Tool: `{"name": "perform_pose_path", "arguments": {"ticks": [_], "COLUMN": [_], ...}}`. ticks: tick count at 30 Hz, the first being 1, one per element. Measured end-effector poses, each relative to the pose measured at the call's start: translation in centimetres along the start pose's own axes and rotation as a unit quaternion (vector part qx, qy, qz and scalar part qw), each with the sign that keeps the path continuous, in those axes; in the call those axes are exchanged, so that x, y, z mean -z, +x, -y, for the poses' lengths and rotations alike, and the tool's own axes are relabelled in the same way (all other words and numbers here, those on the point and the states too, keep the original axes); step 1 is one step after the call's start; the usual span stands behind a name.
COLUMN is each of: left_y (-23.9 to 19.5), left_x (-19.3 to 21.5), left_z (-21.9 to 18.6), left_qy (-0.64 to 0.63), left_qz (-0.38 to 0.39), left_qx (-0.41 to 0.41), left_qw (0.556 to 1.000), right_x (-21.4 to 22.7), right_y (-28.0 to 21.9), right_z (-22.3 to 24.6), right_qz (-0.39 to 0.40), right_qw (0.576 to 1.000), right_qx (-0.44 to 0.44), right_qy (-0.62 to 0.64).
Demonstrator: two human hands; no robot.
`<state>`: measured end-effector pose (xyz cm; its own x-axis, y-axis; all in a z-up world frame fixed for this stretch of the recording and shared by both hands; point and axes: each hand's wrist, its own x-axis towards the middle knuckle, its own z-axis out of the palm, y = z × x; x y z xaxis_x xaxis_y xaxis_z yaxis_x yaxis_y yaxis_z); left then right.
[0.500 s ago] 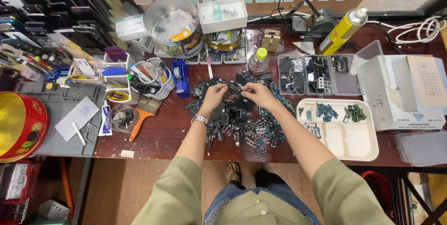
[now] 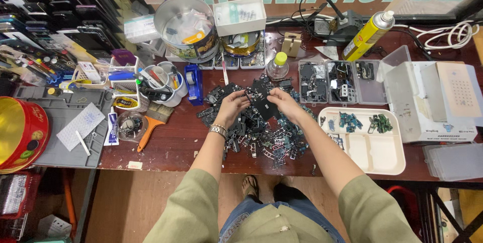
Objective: The person sorts small electronic components from a large pile on a cluttered workbench. They pick up individual pieces, separate them by type, and place them into a compartmentalized tray. The task involves repetitive picking, inspecting, and placing of components.
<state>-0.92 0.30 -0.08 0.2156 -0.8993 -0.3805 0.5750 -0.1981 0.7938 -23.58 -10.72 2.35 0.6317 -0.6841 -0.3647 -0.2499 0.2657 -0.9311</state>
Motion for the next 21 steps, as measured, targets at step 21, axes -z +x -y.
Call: {"name": "perform_pose_path", "arguments": {"ticks": [21], "left_y": [4.8], "left_x": [-14.8], "left_z": [6.3], "left_qy": [0.137], "left_qz": [0.025], "left_qx": [0.046], "left_qw": [0.989], "right_x": [17.1], "right_y": [3.6], "right_z": [-6.3], "right_qz": [-0.34], "right_qw": [0.935], "right_qx": [0.016], "right_qy": [-0.105]}}
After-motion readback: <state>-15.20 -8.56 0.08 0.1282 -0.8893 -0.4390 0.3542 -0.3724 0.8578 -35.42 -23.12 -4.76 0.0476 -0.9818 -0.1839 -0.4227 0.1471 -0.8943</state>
